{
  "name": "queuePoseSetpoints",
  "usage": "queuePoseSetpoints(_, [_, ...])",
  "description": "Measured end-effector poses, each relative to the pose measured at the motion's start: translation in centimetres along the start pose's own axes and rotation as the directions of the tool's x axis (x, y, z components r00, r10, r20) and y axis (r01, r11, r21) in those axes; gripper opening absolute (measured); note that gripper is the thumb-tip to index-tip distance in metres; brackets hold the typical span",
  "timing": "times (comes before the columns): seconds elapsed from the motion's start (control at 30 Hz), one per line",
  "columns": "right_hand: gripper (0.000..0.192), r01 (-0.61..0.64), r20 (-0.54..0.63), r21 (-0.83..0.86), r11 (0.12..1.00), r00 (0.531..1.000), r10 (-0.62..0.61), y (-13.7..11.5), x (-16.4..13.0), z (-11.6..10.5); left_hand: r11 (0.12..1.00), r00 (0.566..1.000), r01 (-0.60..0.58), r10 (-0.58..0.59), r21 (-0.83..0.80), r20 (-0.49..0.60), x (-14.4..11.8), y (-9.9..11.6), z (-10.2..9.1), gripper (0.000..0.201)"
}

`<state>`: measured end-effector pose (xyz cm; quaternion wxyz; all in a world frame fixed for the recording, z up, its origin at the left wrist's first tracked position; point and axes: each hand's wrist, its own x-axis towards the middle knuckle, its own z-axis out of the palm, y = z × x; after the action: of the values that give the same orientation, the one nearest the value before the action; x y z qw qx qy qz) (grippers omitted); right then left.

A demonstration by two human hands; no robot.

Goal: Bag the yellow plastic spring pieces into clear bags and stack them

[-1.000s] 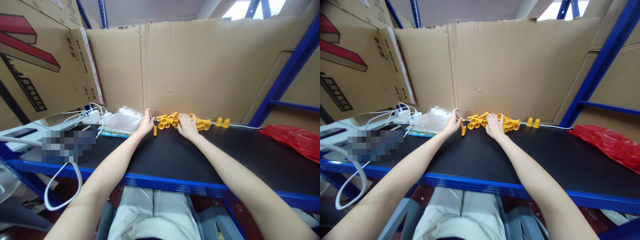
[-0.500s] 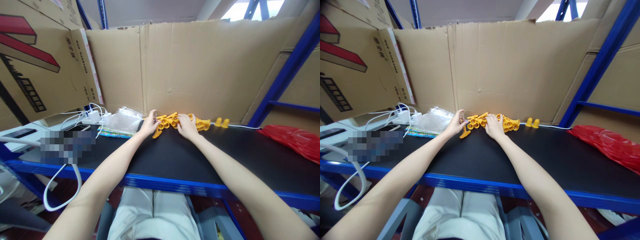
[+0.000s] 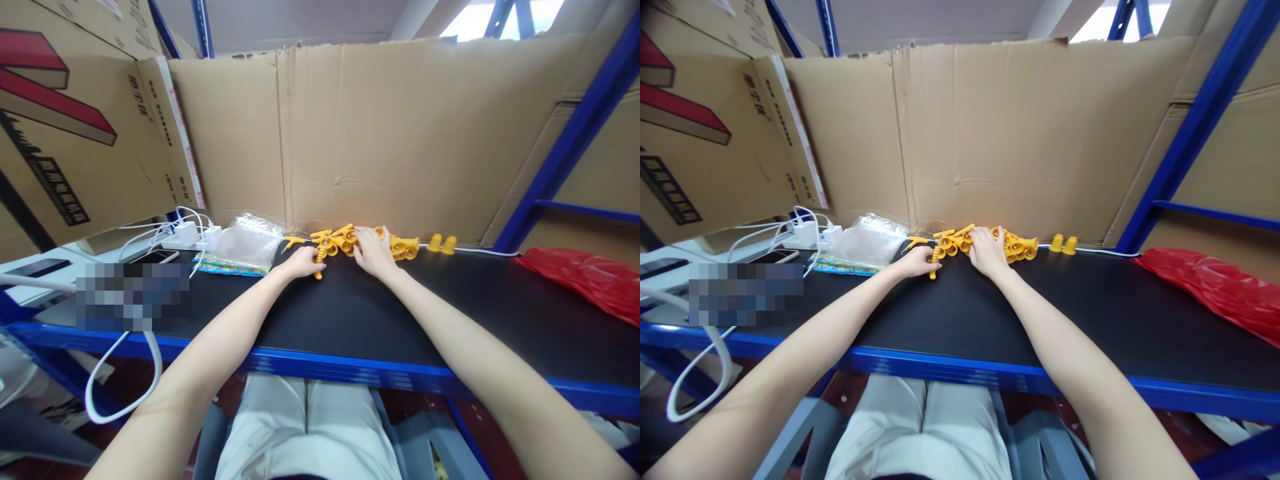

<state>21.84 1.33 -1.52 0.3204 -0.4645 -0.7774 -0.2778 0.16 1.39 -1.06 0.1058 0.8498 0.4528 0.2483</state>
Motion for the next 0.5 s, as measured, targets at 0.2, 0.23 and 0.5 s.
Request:
queuePoseSetpoints(0.2, [0.029, -0.141, -0.124, -0.017, 0.99, 0.983, 0.138, 2.4, 1.3, -1.8, 1.0, 0.998, 0.026, -0.025, -0.014, 0.054, -0.1, 0.0, 0.0, 0.02])
queuePoseSetpoints(0.23, [0.028, -0.217, -0.157, -0.018, 0.976, 0.965, 0.212, 3.4, 1.3, -2.2, 1.0, 0.998, 0.029, -0.029, -0.002, 0.062, -0.1, -0.1, 0.0, 0.021])
queuePoseSetpoints(0.5, [0.031, -0.828, -0.141, -0.041, 0.559, 0.558, 0.818, 14.1, -5.7, -1.9, 0.999, 0.995, 0.047, -0.048, 0.011, 0.085, -0.2, 0.0, -0.1, 0.021])
